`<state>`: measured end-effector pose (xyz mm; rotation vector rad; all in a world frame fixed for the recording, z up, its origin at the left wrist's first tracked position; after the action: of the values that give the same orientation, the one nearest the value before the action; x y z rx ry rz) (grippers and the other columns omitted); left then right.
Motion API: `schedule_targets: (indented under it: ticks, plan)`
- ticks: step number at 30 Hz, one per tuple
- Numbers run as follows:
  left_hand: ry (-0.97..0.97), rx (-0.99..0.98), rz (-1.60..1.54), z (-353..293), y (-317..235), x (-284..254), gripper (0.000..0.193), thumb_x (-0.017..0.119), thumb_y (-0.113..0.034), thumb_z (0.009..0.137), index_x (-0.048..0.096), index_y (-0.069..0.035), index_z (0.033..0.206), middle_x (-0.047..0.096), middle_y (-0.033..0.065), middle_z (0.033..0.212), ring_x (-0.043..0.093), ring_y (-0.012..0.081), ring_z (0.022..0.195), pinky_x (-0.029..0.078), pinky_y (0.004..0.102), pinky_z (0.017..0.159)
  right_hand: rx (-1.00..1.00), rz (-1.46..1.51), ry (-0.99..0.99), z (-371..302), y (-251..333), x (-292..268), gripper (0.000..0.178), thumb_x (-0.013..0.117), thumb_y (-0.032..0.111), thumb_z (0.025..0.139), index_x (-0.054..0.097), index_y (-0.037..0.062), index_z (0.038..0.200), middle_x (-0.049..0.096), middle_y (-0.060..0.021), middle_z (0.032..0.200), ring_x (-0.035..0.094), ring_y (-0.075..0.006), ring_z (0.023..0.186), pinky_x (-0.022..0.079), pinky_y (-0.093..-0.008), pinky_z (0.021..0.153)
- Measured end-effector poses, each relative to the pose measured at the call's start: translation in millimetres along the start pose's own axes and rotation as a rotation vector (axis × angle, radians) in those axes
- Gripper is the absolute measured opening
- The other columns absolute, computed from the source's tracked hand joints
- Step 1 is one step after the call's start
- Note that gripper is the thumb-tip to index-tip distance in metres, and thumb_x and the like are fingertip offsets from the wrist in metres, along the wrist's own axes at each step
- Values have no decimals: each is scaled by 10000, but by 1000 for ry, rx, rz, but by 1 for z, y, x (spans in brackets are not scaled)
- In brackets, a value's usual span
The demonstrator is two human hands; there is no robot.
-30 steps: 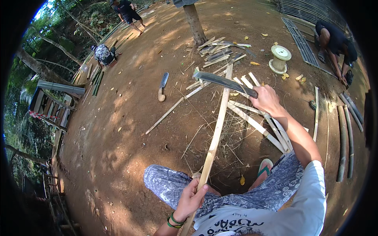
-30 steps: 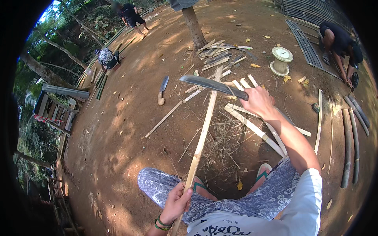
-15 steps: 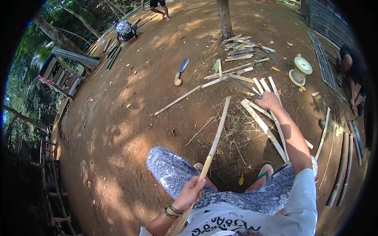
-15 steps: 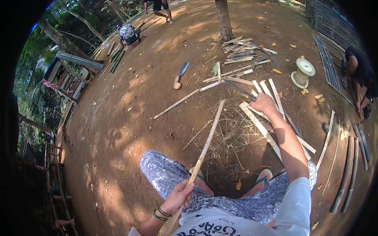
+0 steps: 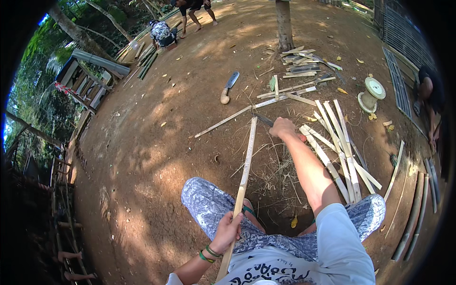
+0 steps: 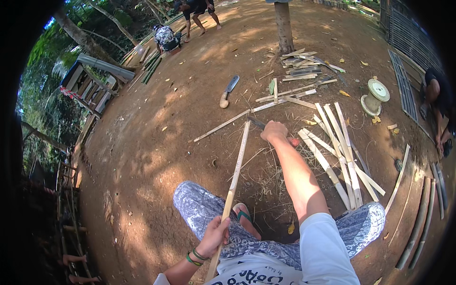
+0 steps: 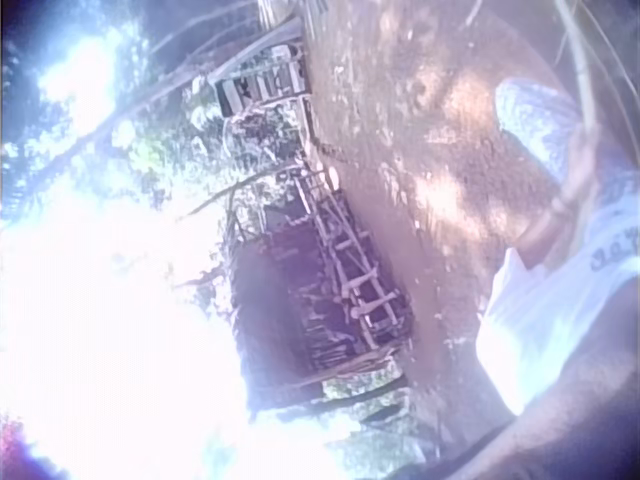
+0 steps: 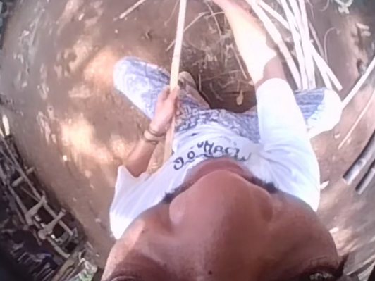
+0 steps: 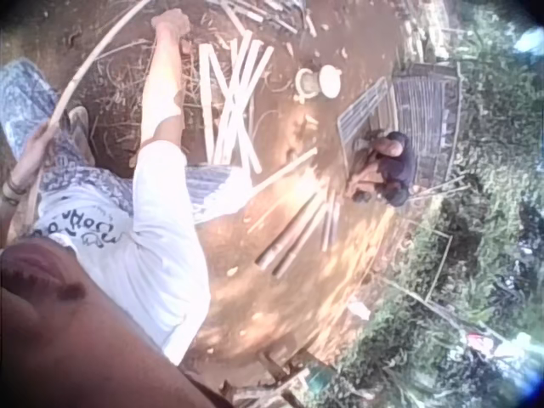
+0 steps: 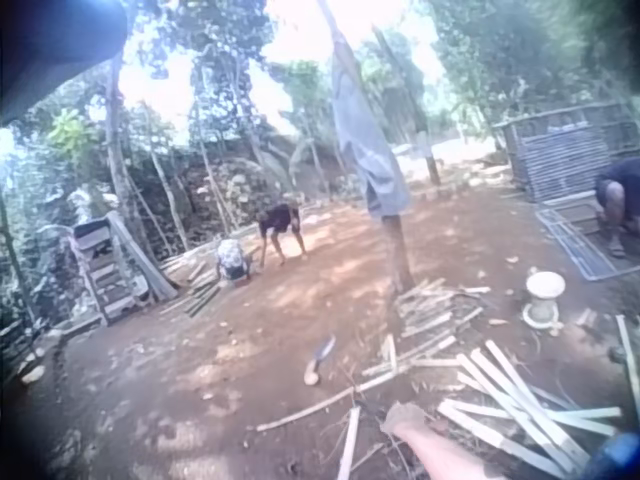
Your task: The person sits on the ground and uses a large knife to shave thin strips of bamboo. They hold the bamboo piece in one hand and the knife in the other, repeatedly scraping the blade along the bamboo to create thin slivers. The person occasionally pauses to inspect the bamboo or adjust their grip.
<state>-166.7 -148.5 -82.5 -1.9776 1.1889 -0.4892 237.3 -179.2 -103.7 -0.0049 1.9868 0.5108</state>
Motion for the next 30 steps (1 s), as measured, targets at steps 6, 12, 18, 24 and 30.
schedule_targets:
  ticks: [6,12,18,24,30]
  plan:
    - [-49,1,27,-2,-2,-7,262,561,-331,1046,530,-80,982,524,-15,648,483,76,505,407,222,438,-35,37,-13,0,25,4,388,681,242,868,696,98,1228,672,-149,1294,644,-293,1218,540,-392,992]
    - [-41,16,23,2,0,-7,238,553,-316,1050,529,-89,982,519,-19,644,484,75,495,407,220,430,-42,40,-35,4,31,5,368,678,240,873,705,88,1207,678,-155,1279,653,-301,1200,546,-397,981]
    - [-37,17,-55,1,2,-11,243,568,-305,1042,521,-81,961,515,-9,633,471,79,473,401,224,421,-73,62,-63,-4,-2,-1,348,681,306,873,745,43,1091,728,-191,1128,696,-333,1100,558,-415,934]
    - [163,-8,-76,16,-9,-1,256,427,-312,1052,499,-85,956,469,13,610,404,104,416,341,237,391,14,117,-165,-36,-115,-33,537,658,547,914,723,18,845,708,-138,745,710,-286,716,546,-440,675]
    - [463,-110,-142,29,-25,29,393,294,-407,1107,490,-81,1007,396,-12,608,330,79,401,288,226,374,-355,150,-346,-138,-173,-45,445,705,459,865,681,23,776,614,-154,605,647,-325,593,492,-451,592]
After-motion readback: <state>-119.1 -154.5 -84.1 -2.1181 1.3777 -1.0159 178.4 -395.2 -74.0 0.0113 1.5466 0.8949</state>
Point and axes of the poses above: each hand's wrist, its own z-axis towards the middle knuckle, its own x-axis out of the palm, y = z × x, the point moved 1 cm from there along z, towards the middle knuckle
